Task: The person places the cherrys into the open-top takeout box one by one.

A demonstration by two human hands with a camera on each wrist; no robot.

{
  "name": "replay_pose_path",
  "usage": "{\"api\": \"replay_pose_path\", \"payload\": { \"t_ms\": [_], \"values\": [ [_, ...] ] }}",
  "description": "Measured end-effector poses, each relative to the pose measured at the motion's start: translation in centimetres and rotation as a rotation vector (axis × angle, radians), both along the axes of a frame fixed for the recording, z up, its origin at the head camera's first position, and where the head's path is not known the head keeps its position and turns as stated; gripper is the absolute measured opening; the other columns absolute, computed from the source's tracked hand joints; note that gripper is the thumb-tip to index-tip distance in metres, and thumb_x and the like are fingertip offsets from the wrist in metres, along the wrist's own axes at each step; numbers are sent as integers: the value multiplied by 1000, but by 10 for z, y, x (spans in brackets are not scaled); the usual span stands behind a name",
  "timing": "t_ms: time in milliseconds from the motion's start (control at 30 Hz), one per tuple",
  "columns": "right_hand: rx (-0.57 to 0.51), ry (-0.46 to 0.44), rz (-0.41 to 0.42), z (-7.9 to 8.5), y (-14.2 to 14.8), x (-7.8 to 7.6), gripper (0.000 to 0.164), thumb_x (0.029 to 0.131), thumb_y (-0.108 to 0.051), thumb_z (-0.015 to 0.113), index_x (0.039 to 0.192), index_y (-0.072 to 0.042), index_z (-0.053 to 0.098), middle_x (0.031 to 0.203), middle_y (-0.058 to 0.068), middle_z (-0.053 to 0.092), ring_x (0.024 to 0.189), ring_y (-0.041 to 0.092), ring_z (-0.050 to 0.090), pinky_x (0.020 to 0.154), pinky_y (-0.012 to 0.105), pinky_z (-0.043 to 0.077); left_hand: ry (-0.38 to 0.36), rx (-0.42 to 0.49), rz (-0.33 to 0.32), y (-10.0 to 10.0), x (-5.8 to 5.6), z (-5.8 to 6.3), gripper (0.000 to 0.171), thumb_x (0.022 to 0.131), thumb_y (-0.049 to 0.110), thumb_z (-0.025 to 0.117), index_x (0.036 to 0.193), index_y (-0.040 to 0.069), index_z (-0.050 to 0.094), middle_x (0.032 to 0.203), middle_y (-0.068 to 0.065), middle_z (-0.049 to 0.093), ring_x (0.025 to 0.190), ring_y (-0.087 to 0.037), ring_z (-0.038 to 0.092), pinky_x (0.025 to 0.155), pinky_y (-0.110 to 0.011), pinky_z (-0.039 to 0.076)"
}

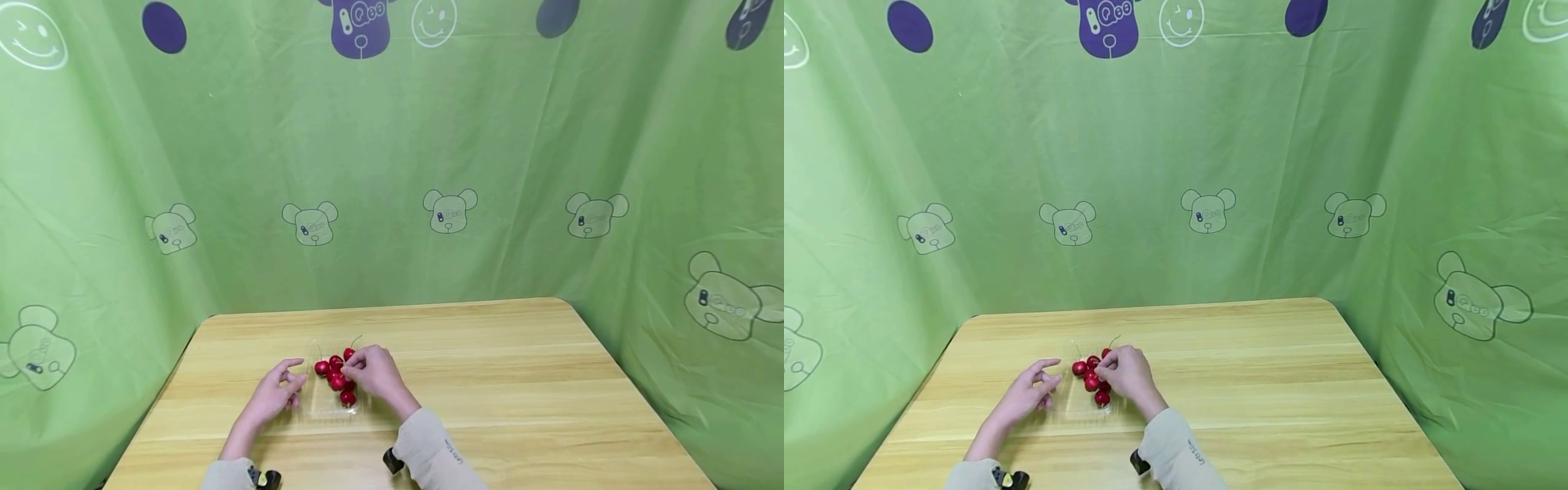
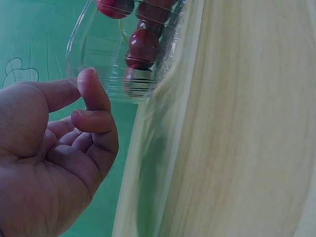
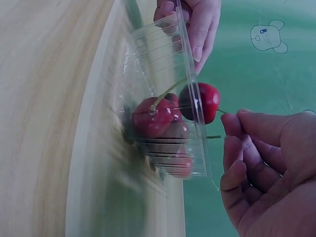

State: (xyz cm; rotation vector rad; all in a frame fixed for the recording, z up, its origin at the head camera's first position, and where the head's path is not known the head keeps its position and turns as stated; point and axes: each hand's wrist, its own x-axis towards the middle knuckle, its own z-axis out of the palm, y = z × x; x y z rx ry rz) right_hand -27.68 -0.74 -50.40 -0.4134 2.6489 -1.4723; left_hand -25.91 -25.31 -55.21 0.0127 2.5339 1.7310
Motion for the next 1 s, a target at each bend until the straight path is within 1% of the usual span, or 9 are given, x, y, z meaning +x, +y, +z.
{"api": "replay_pose_path", "payload": {
  "t_ms": [367, 500, 700, 1000],
  "values": [
    [19, 19, -1, -5, -4, 0, 5, 91, -15, 80, 87, -12, 80, 75, -6, 68, 67, 9, 58, 60, 22, 49, -2, -10, -12, -1, 0, 0, 55, 102, 14, 65, 152, -1, 44, 97, -20, 69, 60, -15, 62, 53, -24, 50],
    [14, 22, 7, -6, -4, 0, 5, 91, -14, 80, 86, -12, 80, 75, -6, 69, 67, 9, 59, 61, 22, 49, -7, -5, -3, 0, -1, 0, 54, 102, 13, 65, 151, 1, 45, 96, -18, 69, 60, -17, 63, 53, -24, 50],
    [8, 10, 12, -8, -5, -1, 6, 91, -15, 80, 85, -14, 81, 75, -6, 70, 66, 9, 59, 61, 23, 49, 5, 0, -7, 0, -2, 0, 54, 102, 13, 65, 151, 0, 46, 94, -18, 68, 61, -19, 63, 52, -26, 50],
    [18, 18, 19, -11, -6, -1, 5, 91, -16, 79, 86, -15, 81, 75, -7, 71, 68, 9, 60, 63, 24, 50, -1, 5, -10, -1, -2, -2, 54, 102, 13, 65, 151, 1, 46, 94, -18, 68, 62, -18, 63, 53, -25, 50]
  ]
}}
